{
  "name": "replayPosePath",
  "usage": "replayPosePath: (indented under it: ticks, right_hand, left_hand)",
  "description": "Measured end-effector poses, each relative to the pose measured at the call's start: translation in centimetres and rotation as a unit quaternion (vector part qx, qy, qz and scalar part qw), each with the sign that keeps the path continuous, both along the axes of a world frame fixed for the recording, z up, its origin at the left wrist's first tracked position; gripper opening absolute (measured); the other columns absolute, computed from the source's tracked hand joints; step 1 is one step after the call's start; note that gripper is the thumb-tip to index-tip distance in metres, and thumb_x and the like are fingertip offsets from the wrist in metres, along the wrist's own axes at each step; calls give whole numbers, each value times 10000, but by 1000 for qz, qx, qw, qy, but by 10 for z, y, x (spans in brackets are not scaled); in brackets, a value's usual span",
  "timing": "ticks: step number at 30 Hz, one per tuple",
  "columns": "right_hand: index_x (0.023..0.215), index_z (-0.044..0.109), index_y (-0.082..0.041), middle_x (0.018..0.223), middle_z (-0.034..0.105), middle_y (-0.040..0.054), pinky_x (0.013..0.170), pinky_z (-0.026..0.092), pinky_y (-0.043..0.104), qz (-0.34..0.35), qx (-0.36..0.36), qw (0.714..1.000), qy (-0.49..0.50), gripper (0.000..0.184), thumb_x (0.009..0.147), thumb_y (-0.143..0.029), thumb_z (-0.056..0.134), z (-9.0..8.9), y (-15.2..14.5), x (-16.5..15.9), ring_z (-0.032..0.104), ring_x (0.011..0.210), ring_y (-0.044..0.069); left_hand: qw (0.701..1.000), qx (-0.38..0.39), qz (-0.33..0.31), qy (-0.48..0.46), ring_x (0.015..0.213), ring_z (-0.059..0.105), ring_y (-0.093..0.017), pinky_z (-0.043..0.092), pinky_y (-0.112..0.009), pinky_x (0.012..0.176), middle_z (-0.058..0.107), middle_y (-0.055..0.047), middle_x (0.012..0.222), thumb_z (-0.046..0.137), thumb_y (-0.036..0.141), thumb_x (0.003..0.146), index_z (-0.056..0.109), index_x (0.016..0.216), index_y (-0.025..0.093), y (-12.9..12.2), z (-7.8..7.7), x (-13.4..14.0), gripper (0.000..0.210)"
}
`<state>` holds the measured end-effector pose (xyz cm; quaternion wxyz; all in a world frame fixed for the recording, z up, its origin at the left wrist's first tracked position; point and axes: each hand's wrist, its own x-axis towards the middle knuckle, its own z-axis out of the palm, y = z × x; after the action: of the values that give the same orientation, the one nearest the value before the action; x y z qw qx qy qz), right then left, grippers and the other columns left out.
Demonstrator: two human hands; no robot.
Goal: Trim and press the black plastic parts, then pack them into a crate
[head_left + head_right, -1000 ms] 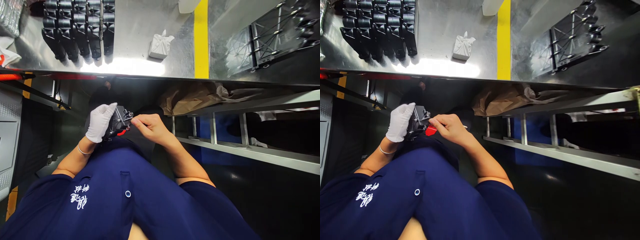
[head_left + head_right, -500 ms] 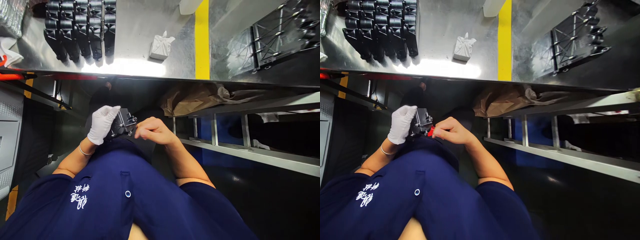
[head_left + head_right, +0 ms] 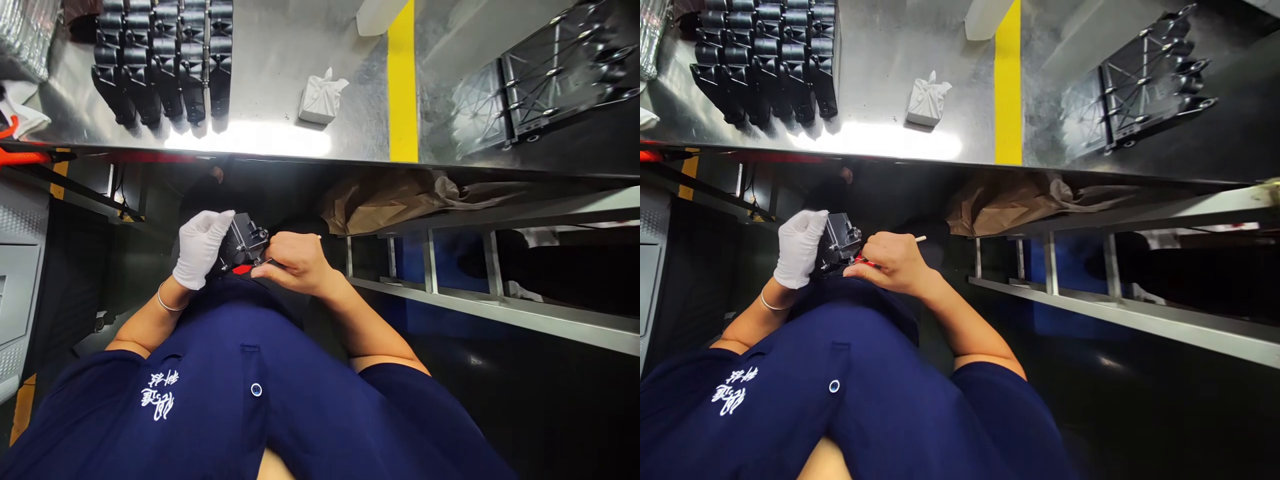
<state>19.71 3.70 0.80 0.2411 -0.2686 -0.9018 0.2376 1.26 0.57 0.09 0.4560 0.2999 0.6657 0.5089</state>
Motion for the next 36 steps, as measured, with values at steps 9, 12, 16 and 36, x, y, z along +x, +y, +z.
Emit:
replayPosePath:
  ticks: [9,12,16,36]
  right_hand:
    - [600,565,-175,507,536,-11,467,328,233,-15,-27,998,54,437,892,-500,584,-5,6,-6,481,465,88]
    - [1040,657,-167,798,711,59,534,507,249,-96,-117,986,71,484,766,-563,701,-15,-5,-17,619,547,127]
    - [1246,578,-173,850,738,71,554,575,303,-183,-178,966,35,607,754,-501,716,-25,4,-17,677,570,183]
    - [1324,547,-174,1243,654,135,931,506,353,-217,-132,965,-59,573,843,-470,644,28,245,-67,653,1075,235]
  left_hand:
    - [996,8,19,-82,542,460,-72,403,-210,548,524,44,578,677,506,781,549,607,165,10,-7,1,404]
    - [970,9,83,-229,592,563,-106,472,-247,586,616,1,695,558,560,855,629,806,159,24,-7,7,410]
    - [918,76,124,-370,800,646,-135,514,-269,754,666,-24,894,633,478,833,616,951,169,42,-1,14,331]
    - [939,-25,6,-342,681,583,-102,496,-233,676,629,-15,779,808,419,683,663,890,171,25,-22,-10,355]
